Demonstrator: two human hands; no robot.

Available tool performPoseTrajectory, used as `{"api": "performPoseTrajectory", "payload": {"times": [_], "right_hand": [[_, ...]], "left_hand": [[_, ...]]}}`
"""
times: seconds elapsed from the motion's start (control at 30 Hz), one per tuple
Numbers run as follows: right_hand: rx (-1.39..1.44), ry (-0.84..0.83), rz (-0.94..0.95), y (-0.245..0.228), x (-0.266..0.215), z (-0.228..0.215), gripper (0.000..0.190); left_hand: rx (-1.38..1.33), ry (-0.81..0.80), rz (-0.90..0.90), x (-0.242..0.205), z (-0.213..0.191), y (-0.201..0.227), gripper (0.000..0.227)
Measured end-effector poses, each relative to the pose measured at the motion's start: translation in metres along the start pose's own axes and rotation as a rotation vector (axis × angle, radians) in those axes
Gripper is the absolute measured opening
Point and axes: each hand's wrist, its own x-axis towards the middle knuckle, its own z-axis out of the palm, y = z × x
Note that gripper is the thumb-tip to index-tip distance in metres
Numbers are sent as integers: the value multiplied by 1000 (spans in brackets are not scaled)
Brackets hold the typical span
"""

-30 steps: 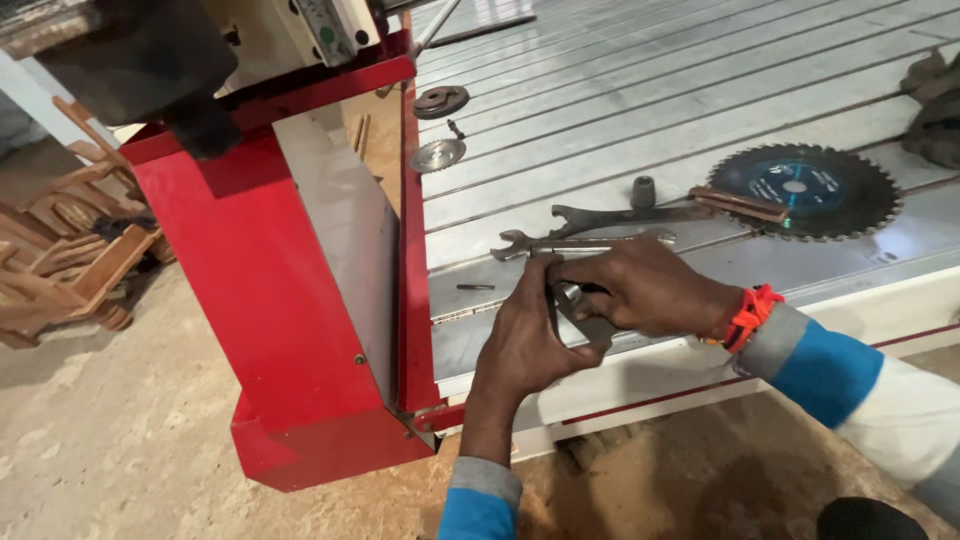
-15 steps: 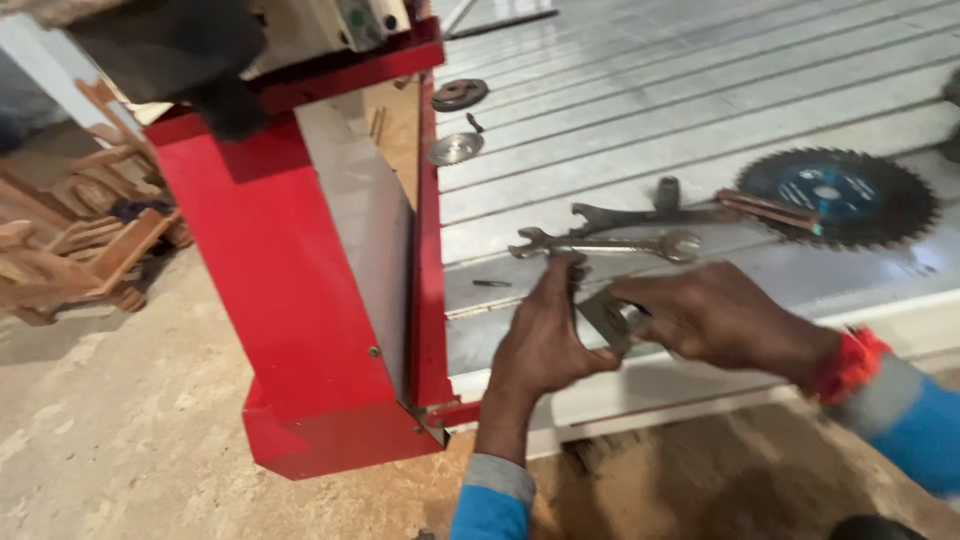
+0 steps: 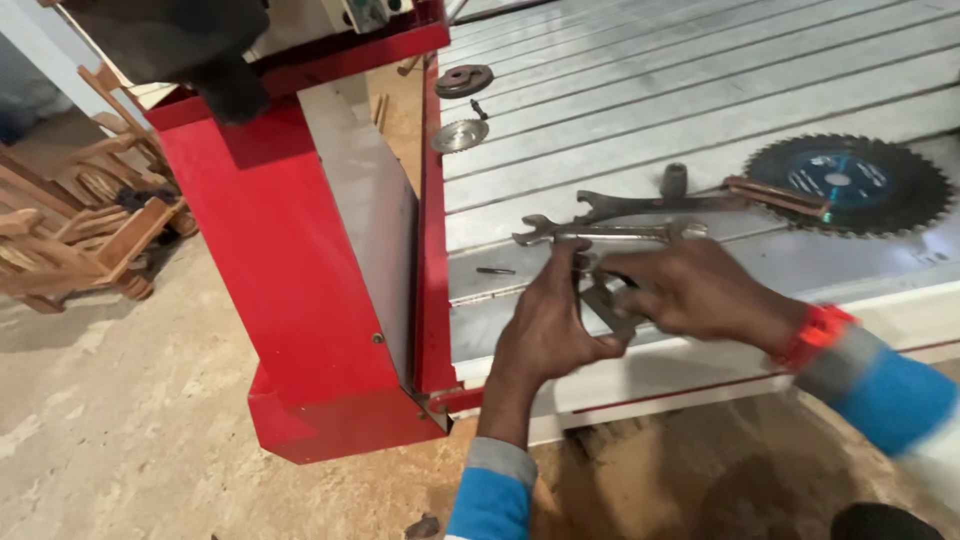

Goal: The person assembles mechanical components by aligning and fitting a bearing and a metal bracket onto a work surface, using their hands to position and press the parts together while various tools and blades are visible nearby.

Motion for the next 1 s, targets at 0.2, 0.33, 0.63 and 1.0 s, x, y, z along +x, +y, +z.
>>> {"api": "performPoseTrajectory", "payload": {"times": [0.2,0.33,0.63,1.0], "right_hand": [[19,-124,70,-9,0,-11,49],[20,-74,135,-10,1,-7,57],[24,-42,16,-11,-4,-12,55],[-43,-129,88,1,-2,-5,53]], "left_hand": [[3,-5,2,1,-1,2,102],[34,-7,22,0,1,-3,110],[-33,17,23,2,-3,-1,107],[-37,1,43,0,-3,2,111]]}}
